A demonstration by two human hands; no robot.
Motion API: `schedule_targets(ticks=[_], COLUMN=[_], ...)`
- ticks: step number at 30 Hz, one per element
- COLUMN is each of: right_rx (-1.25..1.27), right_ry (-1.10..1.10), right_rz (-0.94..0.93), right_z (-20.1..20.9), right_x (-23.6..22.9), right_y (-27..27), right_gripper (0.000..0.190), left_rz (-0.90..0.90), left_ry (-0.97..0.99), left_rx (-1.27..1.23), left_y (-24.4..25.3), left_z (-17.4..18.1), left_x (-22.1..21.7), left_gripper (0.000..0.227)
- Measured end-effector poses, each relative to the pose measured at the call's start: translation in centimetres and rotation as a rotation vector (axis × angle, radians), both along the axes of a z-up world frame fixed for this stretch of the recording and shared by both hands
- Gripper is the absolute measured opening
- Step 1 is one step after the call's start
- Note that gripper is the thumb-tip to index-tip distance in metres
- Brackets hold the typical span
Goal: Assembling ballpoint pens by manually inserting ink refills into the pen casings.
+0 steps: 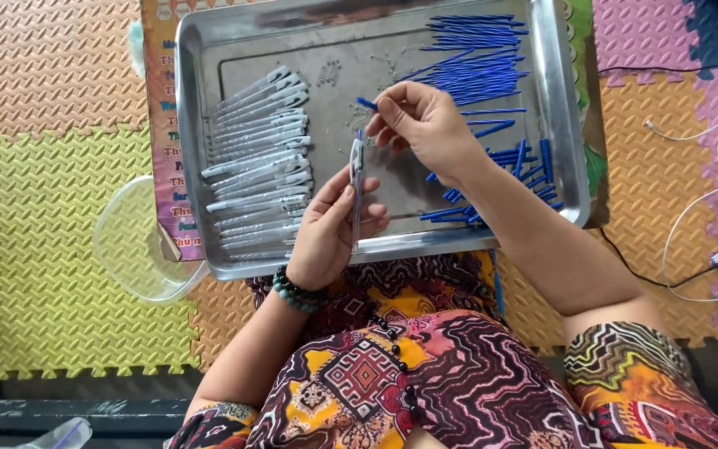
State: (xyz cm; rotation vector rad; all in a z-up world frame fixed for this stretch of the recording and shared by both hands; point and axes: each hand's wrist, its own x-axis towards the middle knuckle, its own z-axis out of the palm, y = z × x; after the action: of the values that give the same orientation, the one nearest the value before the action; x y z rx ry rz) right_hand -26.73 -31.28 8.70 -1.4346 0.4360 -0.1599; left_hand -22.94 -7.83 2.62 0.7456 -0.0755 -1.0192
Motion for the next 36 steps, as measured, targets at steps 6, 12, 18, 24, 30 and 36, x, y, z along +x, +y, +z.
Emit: schedule_targets(ticks=[6, 12, 18, 24, 30, 36], right_rx=[0.067, -0.064, -0.318, -0.556, -0.67, -0.627], right_ry=[0.038, 0.126, -0.185, -0.488, -0.461, -0.453], right_rz=[0.043, -0.157, -0.423, -0.332, -0.268, -0.307], right_z=[0.1, 0.3, -1.7, 0.4, 0.4, -0.2], right_x=[0.3, 1.2, 0.4, -0.9, -1.1, -1.3], right_y=[0.3, -2.4, -8.5, -6.9, -6.6, -6.4], right_gripper=[0.021, 0.016, 0.013, 0.015, 0.017, 0.017], left_rz=[-0.02, -0.096, -0.115, -0.083, -0.053, -0.035], left_ry=[-0.023, -0.026, -0.032, 0.015, 0.082, 0.039], left_rx=[0.023, -0.003, 0.158, 0.148, 0.21, 0.191], left_y=[-0.2, -0.2, -0.1, -0.1, -0.3, 0.1], left_z=[0.3, 1.3, 0.9, 1.3, 1.7, 1.3], left_x=[-0.1, 0.1, 0.3, 0.5, 0.7, 0.7], left_gripper=[0.05, 0.064, 0.034, 0.039, 0.045, 0.044])
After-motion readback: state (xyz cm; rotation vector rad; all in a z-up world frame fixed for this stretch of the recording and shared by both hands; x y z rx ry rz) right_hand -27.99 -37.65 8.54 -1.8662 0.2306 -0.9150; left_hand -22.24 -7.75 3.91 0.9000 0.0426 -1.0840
